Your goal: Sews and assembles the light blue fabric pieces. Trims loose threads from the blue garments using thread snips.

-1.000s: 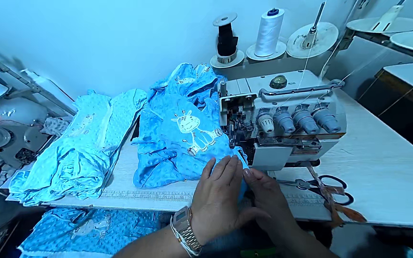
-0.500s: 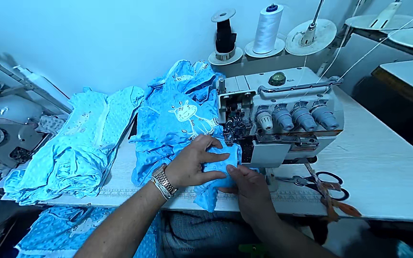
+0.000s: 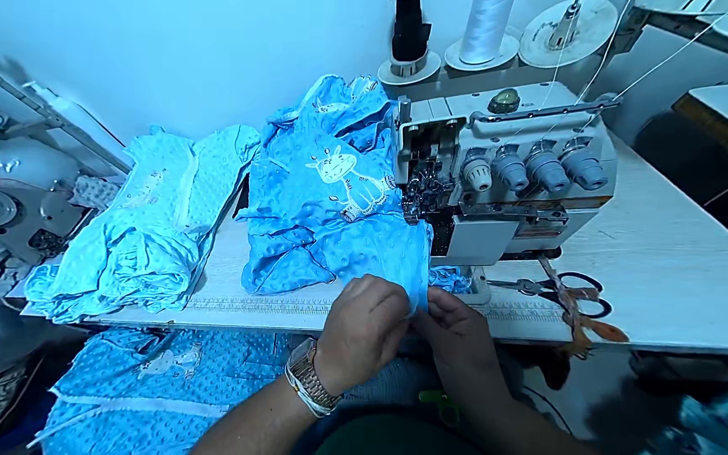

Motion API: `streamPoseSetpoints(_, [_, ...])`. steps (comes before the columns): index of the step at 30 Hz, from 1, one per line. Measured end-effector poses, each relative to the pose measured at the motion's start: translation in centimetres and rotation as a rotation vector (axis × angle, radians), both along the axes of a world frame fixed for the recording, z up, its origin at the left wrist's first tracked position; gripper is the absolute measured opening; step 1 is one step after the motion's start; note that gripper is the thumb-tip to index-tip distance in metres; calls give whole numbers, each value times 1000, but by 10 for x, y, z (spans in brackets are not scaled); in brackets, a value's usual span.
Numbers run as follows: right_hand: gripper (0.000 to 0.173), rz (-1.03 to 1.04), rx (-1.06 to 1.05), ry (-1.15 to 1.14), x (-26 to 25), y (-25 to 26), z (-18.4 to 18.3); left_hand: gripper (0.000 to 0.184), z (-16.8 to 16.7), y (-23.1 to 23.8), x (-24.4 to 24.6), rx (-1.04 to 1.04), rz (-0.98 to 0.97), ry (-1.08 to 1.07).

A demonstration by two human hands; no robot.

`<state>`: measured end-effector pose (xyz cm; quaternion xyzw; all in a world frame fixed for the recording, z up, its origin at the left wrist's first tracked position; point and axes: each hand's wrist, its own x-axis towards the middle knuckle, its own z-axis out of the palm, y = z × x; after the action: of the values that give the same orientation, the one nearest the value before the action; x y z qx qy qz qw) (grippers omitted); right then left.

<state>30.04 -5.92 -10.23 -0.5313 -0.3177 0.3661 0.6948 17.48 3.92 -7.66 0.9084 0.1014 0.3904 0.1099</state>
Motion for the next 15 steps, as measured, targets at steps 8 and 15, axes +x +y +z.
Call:
streamPoseSetpoints(8, [11,27,9,-40,0,-30,4,17,-10,-13,-13,193,-60,-86])
streamPoseSetpoints(15, [19,150,-63,-66,3,-38,12,21,-5,-19,-20,190,-114,-93])
